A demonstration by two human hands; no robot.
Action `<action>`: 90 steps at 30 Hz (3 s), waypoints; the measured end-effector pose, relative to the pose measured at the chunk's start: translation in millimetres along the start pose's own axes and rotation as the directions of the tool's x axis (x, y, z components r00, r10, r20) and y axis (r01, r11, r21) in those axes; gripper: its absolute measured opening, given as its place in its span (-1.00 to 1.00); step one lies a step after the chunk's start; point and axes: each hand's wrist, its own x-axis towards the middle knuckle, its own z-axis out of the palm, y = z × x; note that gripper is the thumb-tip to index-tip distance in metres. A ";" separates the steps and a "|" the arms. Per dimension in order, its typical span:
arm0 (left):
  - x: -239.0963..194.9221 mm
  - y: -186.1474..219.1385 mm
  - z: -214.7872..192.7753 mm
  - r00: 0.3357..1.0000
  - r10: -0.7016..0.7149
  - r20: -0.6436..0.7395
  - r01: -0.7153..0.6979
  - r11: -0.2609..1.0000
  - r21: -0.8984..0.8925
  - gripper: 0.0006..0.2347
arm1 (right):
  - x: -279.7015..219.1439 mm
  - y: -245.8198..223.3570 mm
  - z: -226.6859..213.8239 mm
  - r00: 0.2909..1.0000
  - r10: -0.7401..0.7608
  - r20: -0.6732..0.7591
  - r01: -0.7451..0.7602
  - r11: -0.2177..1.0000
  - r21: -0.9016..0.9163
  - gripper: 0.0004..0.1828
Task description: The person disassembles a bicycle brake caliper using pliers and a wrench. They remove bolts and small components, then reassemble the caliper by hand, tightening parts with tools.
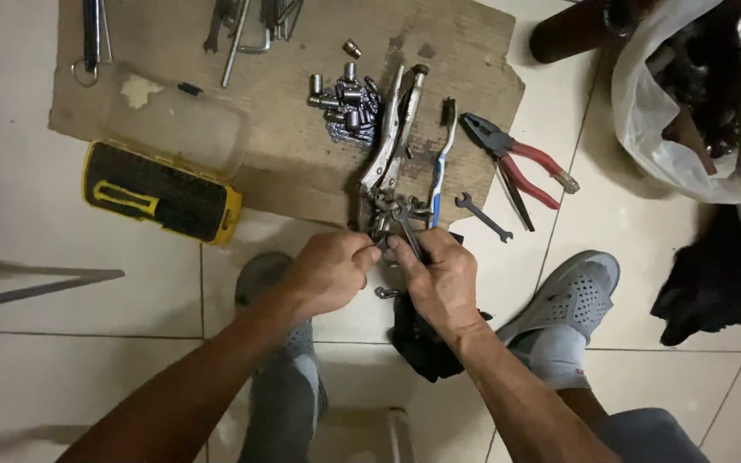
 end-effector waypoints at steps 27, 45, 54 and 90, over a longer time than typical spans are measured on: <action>-61.7 33.9 17.6 0.976 -0.063 -0.208 0.023 0.981 -0.192 -0.83 | -25.7 -5.5 -12.2 0.997 0.076 -0.006 -0.076 0.997 0.023 -0.81; -37.2 50.6 -16.9 0.827 0.265 -0.495 0.065 0.830 0.553 -0.79 | -34.2 10.2 -8.7 0.970 0.241 0.036 -0.241 0.931 0.273 -0.90; 10.0 24.1 5.6 0.933 -0.108 -0.344 0.142 0.987 0.074 -0.62 | -16.2 -30.6 -33.1 0.943 0.317 0.100 -0.333 0.901 0.278 -0.85; -37.7 104.1 25.0 0.966 -0.172 0.194 0.259 0.607 -0.751 -0.17 | 3.3 -20.2 -75.2 0.940 -0.204 0.274 0.225 0.973 -0.046 -0.73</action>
